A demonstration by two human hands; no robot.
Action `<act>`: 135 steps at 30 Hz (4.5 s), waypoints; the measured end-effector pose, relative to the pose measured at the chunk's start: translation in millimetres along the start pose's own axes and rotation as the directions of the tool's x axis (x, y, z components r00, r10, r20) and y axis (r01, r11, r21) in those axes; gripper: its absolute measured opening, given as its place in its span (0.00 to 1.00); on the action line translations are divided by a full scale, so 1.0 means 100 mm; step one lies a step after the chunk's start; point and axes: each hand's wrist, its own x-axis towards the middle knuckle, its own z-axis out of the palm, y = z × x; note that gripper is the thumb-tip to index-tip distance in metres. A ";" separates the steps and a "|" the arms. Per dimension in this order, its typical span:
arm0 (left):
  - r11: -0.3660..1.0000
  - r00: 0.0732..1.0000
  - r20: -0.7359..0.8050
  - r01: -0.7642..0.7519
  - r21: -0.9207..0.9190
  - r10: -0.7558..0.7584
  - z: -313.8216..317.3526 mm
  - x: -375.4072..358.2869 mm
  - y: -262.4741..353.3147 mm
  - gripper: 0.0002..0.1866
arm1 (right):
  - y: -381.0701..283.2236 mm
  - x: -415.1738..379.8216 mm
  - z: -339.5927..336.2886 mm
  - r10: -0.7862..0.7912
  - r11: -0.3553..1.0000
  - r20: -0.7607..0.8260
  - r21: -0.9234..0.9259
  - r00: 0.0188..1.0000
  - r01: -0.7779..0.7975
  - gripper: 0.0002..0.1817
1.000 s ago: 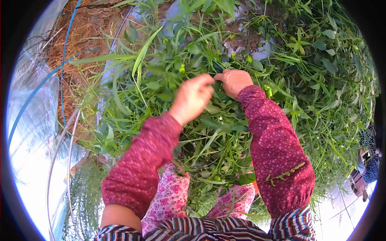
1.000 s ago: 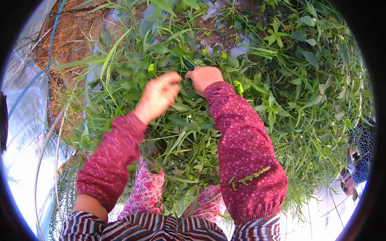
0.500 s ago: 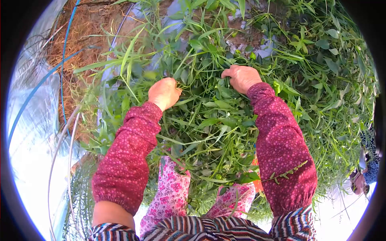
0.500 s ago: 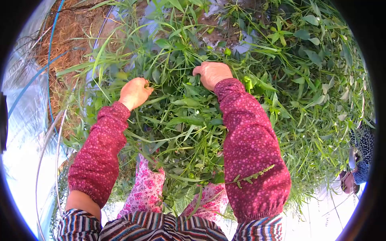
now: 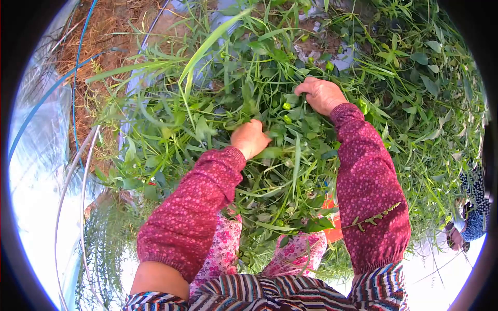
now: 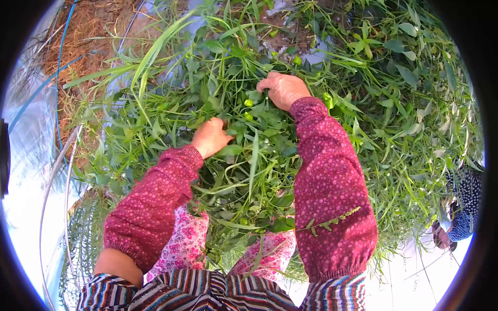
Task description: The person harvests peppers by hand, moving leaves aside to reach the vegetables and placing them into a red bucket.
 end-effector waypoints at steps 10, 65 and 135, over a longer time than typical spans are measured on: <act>0.910 0.978 -0.208 -0.115 -0.397 0.033 0.24 0.00 1.04 0.16 | 0.41 -0.05 0.10 0.057 0.711 -0.170 0.698 0.984 0.080 0.16; -0.117 0.608 0.711 -0.725 0.678 0.353 0.51 0.76 1.92 0.08 | -1.08 -2.17 1.03 0.394 -0.372 -0.184 0.864 0.900 0.339 0.21; -0.965 0.899 0.385 0.253 -0.071 0.207 2.29 0.04 3.06 0.13 | 0.42 -2.88 0.79 0.913 -0.399 0.078 0.380 0.401 0.835 0.16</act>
